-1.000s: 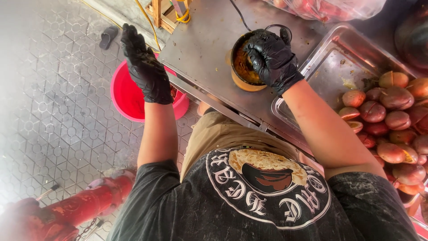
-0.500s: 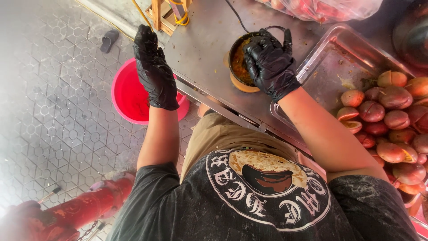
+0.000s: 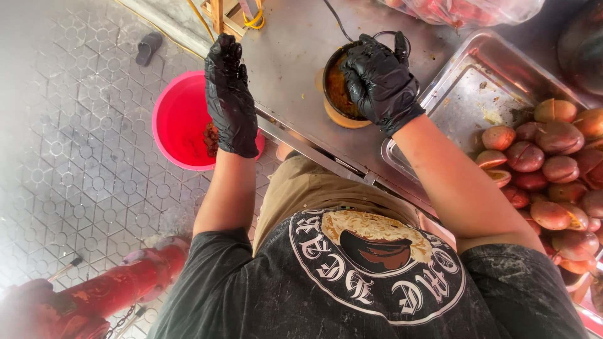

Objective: Cutting passion fruit in half and scooping the pulp into a container.

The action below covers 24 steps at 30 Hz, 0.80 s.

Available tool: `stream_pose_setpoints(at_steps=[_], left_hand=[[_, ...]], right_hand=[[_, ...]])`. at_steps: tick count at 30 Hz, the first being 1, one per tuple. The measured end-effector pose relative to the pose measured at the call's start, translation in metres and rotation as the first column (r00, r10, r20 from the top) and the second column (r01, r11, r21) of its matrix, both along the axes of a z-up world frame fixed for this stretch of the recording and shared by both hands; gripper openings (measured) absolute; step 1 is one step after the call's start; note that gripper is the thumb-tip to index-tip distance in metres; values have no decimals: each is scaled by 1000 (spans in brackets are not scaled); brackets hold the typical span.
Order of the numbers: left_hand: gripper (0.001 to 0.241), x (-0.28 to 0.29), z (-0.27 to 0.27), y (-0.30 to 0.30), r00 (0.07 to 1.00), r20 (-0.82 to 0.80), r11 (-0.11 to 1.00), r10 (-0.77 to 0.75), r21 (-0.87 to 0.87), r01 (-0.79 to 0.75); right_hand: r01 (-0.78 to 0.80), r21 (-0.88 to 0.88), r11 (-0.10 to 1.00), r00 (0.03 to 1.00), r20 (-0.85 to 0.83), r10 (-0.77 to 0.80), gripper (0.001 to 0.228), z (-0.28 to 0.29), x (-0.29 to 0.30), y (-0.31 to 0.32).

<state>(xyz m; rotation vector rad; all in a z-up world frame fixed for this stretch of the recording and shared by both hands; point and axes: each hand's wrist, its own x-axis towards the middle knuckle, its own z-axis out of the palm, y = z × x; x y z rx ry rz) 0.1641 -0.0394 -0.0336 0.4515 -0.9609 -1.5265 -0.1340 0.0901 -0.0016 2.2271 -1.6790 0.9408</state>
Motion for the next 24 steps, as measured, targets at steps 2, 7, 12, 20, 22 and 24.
stream_pose_setpoints(at_steps=[2,7,12,20,22,24], left_hand=[[51,-2,6,3,999,-29,999,-35,3,36],[46,-9,29,18,998,-13,998,-63,2,63],[39,-13,26,22,998,17,997,-66,-25,66],[35,-59,30,25,945,234,954,-229,-138,266],[35,-65,41,28,916,316,932,-246,-184,313],[36,-83,51,35,873,391,891,-290,-222,396]], right_hand=[[3,13,1000,1000,-18,-3,34,-7,-4,-2],[12,43,999,1000,15,-13,33,-4,-4,-1],[74,26,997,997,17,-74,32,-3,2,6],[193,74,978,938,-307,-162,44,13,25,5],[227,119,967,945,-268,-188,48,11,26,-1],[293,169,941,939,-237,-250,52,18,21,6]])
